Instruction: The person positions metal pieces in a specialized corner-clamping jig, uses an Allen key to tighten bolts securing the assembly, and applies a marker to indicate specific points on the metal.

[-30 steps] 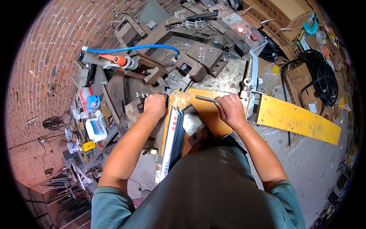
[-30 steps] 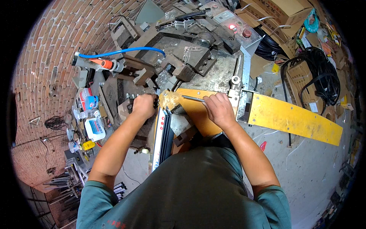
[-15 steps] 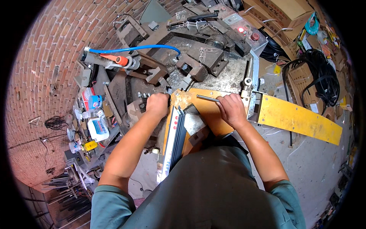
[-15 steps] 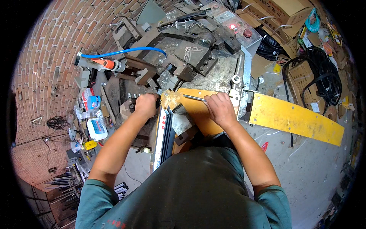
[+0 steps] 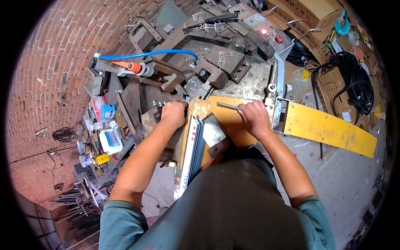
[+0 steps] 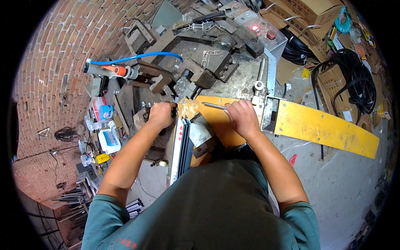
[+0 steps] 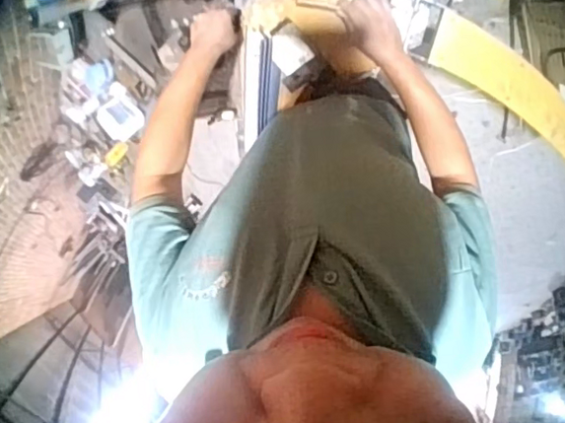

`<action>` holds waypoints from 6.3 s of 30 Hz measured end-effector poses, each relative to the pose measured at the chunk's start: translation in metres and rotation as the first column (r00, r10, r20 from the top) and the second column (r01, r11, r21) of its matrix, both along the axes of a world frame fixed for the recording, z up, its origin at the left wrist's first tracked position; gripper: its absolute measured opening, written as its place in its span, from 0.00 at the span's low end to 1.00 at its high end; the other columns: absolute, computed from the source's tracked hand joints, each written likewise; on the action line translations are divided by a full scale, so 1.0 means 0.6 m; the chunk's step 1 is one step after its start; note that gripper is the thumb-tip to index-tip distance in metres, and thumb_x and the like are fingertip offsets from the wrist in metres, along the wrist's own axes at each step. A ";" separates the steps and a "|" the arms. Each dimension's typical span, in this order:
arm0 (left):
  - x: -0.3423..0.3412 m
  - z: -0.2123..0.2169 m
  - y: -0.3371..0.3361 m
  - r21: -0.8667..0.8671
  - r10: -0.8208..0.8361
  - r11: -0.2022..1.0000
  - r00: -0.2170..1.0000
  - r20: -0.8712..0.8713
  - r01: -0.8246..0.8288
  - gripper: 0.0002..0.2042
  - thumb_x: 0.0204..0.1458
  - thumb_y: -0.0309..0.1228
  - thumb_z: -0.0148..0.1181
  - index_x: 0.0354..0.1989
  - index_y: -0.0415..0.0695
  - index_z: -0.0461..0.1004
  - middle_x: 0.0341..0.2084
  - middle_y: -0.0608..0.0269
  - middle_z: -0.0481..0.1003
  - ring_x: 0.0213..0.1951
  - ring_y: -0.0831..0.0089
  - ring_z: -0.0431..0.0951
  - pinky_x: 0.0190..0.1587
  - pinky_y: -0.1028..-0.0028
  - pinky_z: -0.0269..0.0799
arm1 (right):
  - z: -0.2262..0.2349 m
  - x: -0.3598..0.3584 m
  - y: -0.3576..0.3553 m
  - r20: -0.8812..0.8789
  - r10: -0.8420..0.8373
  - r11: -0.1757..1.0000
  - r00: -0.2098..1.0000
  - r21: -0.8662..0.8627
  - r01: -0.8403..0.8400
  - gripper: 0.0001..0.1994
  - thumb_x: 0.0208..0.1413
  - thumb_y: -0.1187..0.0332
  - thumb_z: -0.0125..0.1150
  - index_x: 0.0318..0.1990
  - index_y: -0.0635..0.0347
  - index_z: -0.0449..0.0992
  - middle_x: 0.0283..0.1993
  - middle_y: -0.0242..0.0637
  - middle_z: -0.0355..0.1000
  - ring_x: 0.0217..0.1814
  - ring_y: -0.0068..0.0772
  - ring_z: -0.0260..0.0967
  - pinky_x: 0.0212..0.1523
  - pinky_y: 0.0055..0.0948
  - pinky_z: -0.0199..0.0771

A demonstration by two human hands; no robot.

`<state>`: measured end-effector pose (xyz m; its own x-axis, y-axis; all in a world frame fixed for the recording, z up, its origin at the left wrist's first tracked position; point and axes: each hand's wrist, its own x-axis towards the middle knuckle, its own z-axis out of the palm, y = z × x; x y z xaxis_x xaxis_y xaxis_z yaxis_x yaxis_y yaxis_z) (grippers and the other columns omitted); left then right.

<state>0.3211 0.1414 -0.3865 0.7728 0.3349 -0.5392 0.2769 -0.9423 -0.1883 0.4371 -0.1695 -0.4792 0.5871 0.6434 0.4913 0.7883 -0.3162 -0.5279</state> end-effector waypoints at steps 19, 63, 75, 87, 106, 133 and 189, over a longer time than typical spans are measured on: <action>-0.008 -0.016 0.000 0.046 0.000 0.999 1.000 0.015 -0.001 0.24 0.48 0.29 0.73 0.57 0.53 0.83 0.47 0.50 0.86 0.51 0.50 0.86 0.54 0.54 0.83 | -0.001 0.000 -0.001 0.013 -0.001 1.000 1.000 -0.005 0.001 0.07 0.63 0.66 0.69 0.44 0.55 0.80 0.33 0.37 0.70 0.41 0.46 0.70 0.49 0.44 0.71; -0.034 -0.015 0.000 0.057 -0.065 0.997 0.988 0.139 0.058 0.21 0.53 0.24 0.68 0.57 0.42 0.76 0.49 0.47 0.81 0.51 0.47 0.84 0.54 0.55 0.82 | -0.005 0.002 -0.002 0.020 0.062 0.998 0.998 -0.001 -0.062 0.09 0.61 0.68 0.67 0.46 0.58 0.80 0.37 0.38 0.73 0.44 0.46 0.72 0.52 0.45 0.73; -0.212 0.021 -0.173 -0.218 0.238 0.965 0.822 0.517 -0.143 0.41 0.57 0.42 0.72 0.76 0.36 0.64 0.44 0.42 0.80 0.42 0.43 0.83 0.46 0.51 0.80 | -0.014 0.002 -0.011 -0.083 0.085 0.996 0.993 0.000 -0.085 0.13 0.56 0.72 0.66 0.49 0.56 0.80 0.36 0.38 0.71 0.43 0.48 0.70 0.49 0.45 0.72; -0.207 -0.002 -0.145 -0.262 0.374 0.926 0.763 0.528 -0.272 0.38 0.57 0.36 0.69 0.75 0.33 0.64 0.50 0.36 0.82 0.46 0.39 0.85 0.49 0.50 0.83 | -0.022 0.007 -0.016 -0.037 0.093 0.995 0.995 0.032 -0.092 0.14 0.55 0.69 0.69 0.50 0.57 0.81 0.41 0.36 0.75 0.47 0.46 0.72 0.53 0.44 0.73; -0.142 0.070 -0.116 -0.068 -0.022 0.993 0.737 0.676 0.092 0.23 0.61 0.29 0.67 0.65 0.38 0.77 0.47 0.43 0.77 0.50 0.47 0.76 0.56 0.54 0.74 | -0.001 0.009 -0.016 -0.222 0.074 0.995 0.972 0.075 -0.059 0.11 0.63 0.70 0.66 0.51 0.60 0.77 0.45 0.41 0.76 0.49 0.47 0.74 0.55 0.46 0.75; 0.000 0.008 0.034 0.055 -0.123 0.990 0.983 -0.134 0.131 0.23 0.48 0.25 0.63 0.55 0.52 0.84 0.47 0.46 0.84 0.53 0.49 0.84 0.55 0.55 0.82 | -0.010 0.017 -0.011 -0.292 0.113 0.988 0.950 0.132 -0.077 0.13 0.60 0.74 0.69 0.51 0.64 0.79 0.44 0.41 0.77 0.45 0.47 0.74 0.52 0.45 0.76; 0.024 0.029 0.015 0.021 -0.066 0.997 0.973 -0.223 0.072 0.29 0.50 0.23 0.62 0.65 0.56 0.81 0.51 0.44 0.83 0.61 0.48 0.81 0.71 0.57 0.71 | -0.005 0.018 -0.010 -0.311 0.087 0.990 0.946 0.131 -0.048 0.12 0.62 0.74 0.68 0.51 0.65 0.80 0.43 0.43 0.77 0.46 0.50 0.74 0.52 0.46 0.76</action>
<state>0.3354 0.1502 -0.3694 0.6567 0.3027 -0.6907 0.1598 -0.9510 -0.2649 0.4480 -0.1752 -0.4823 0.6820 0.6346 0.3636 0.5922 -0.1874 -0.7837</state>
